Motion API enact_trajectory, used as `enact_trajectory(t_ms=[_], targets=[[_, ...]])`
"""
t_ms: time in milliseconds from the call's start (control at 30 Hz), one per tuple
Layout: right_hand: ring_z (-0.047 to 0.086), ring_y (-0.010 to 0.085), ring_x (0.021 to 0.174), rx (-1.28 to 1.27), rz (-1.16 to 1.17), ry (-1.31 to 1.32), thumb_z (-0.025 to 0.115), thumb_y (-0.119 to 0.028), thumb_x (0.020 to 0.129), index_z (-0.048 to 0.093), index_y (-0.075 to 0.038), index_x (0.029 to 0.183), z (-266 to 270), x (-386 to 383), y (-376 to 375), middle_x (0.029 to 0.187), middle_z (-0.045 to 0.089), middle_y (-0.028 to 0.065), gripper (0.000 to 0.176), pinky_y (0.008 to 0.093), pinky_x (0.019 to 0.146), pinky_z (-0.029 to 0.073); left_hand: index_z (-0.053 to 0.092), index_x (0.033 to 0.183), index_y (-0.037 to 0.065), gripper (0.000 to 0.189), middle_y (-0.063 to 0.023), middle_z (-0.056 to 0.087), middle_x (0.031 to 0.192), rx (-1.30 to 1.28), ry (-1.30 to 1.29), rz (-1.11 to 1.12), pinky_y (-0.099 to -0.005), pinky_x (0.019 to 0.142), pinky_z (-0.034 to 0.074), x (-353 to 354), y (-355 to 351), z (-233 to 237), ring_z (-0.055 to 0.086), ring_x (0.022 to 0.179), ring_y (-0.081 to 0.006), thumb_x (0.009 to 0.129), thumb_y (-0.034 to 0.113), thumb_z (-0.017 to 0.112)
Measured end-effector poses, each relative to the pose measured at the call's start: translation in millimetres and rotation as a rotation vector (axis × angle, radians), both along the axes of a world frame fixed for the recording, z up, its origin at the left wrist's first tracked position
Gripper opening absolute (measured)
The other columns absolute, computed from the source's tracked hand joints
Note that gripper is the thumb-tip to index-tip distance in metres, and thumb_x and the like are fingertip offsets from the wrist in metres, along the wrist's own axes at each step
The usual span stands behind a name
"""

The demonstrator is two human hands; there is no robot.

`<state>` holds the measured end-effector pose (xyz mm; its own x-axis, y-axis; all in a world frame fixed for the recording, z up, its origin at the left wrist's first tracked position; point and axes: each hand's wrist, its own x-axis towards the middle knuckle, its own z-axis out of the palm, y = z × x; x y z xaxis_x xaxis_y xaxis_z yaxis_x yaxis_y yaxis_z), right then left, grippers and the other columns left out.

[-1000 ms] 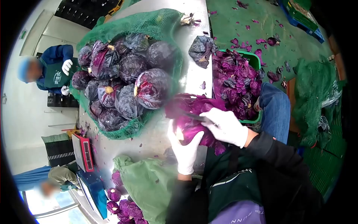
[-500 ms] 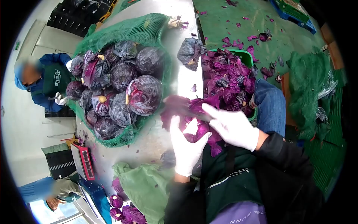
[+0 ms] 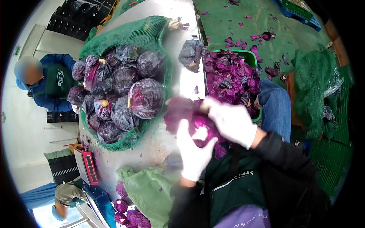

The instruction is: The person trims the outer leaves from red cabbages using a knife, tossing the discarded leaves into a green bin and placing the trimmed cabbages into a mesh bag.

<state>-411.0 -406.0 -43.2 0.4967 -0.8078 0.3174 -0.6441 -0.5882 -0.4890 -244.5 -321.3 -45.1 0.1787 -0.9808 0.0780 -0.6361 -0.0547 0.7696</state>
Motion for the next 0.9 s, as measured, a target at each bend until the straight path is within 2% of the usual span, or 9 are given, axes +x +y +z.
enact_trajectory(t_ms=[100, 233, 333, 400, 467, 567, 633, 800, 900], targets=[[0.069, 0.0324, 0.075, 0.396, -0.2, -0.205, 0.045, -0.024, 0.103, 0.064, -0.007, 0.118, -16.0, -10.9, -35.3, 0.094, 0.07, 0.0178, 0.03, 0.0405, 0.066, 0.055, 0.035, 0.145, -0.005, 0.099, -0.0275, 0.04, 0.146, -0.112, -0.209, -0.1, -0.0487, 0.115, 0.031, -10.2, 14.8, 3.7, 0.041, 0.137, -0.0387, 0.065, 0.013, 0.09], [0.069, 0.032, 0.073, 0.523, -0.356, -0.471, 0.046, -0.027, 0.104, 0.058, -0.006, 0.132, -46.9, -32.7, -62.3, 0.094, 0.07, 0.0186, 0.037, 0.0389, 0.073, 0.055, 0.026, 0.149, -0.004, 0.104, -0.0229, 0.035, 0.15, 0.015, 0.263, 0.083, -0.0464, 0.112, 0.038, 0.4, 17.1, 2.0, 0.041, 0.138, -0.0323, 0.067, 0.003, 0.089], [0.069, 0.0299, 0.072, 0.58, -0.174, -0.394, 0.062, -0.038, 0.094, 0.047, -0.007, 0.144, 7.1, -15.0, -21.9, 0.088, 0.066, 0.0162, 0.061, 0.038, 0.065, 0.055, 0.018, 0.152, -0.002, 0.106, -0.019, 0.034, 0.15, 0.035, 0.746, 0.092, -0.0391, 0.108, 0.045, 3.0, 21.1, -2.3, 0.041, 0.137, -0.0296, 0.071, -0.003, 0.085], [0.068, 0.0289, 0.074, 0.23, 0.083, -0.352, 0.068, -0.045, 0.087, 0.044, -0.008, 0.147, 20.6, -1.5, -1.0, 0.097, 0.062, 0.0158, 0.074, 0.0374, 0.061, 0.055, 0.021, 0.152, -0.002, 0.103, -0.0192, 0.035, 0.149, -0.008, 0.36, 0.044, -0.0403, 0.111, 0.042, 13.6, 18.6, -10.1, 0.043, 0.136, -0.0304, 0.072, 0.002, 0.087], [0.067, 0.0298, 0.077, 0.314, 0.105, -0.147, 0.069, -0.046, 0.085, 0.045, -0.01, 0.146, 22.3, 12.2, 16.0, 0.106, 0.059, 0.0165, 0.076, 0.0376, 0.062, 0.056, 0.023, 0.151, -0.002, 0.103, -0.0195, 0.037, 0.148, 0.005, 0.25, 0.036, -0.0415, 0.111, 0.04, 14.9, 20.8, -10.2, 0.043, 0.134, -0.0301, 0.072, 0.005, 0.087], [0.062, 0.0279, 0.068, 0.21, 0.187, -0.218, 0.061, -0.038, 0.089, 0.062, -0.009, 0.107, 6.4, 20.9, 7.7, 0.087, 0.056, 0.009, 0.034, 0.0382, 0.056, 0.052, 0.026, 0.15, -0.002, 0.104, -0.0173, 0.052, 0.135, 0.075, 0.303, 0.077, -0.0366, 0.102, 0.046, 10.3, 17.0, 4.9, 0.056, 0.118, -0.0242, 0.069, 0.008, 0.09], [0.063, 0.0261, 0.068, 0.039, 0.209, -0.212, 0.062, -0.037, 0.089, 0.06, -0.008, 0.092, 4.7, 23.9, 6.9, 0.085, 0.057, 0.0098, 0.029, 0.0386, 0.056, 0.052, 0.029, 0.149, -0.003, 0.107, -0.0183, 0.05, 0.138, 0.122, 0.341, 0.088, -0.0375, 0.104, 0.045, 10.7, 17.5, 9.7, 0.056, 0.12, -0.0257, 0.064, 0.009, 0.093], [0.063, 0.0274, 0.06, -0.022, 0.012, -0.106, 0.066, -0.027, 0.086, 0.062, -0.011, 0.093, -16.3, 14.9, -37.6, 0.076, 0.058, 0.0073, 0.018, 0.0382, 0.049, 0.05, 0.032, 0.148, -0.003, 0.111, -0.0236, 0.042, 0.144, -0.058, -0.125, -0.12, -0.045, 0.116, 0.032, 16.4, 22.8, 8.6, 0.042, 0.135, -0.0359, 0.059, 0.017, 0.096], [0.066, 0.0321, 0.071, 0.045, -0.088, -0.109, 0.06, -0.027, 0.09, 0.067, -0.008, 0.096, -48.0, 5.1, -60.4, 0.082, 0.066, 0.0122, 0.021, 0.0417, 0.064, 0.054, 0.04, 0.147, 0.0, 0.088, -0.0227, 0.044, 0.148, -0.057, -0.063, -0.023, -0.0452, 0.111, 0.039, 7.4, 21.9, 15.9, 0.044, 0.136, -0.035, 0.078, 0.033, 0.083]])
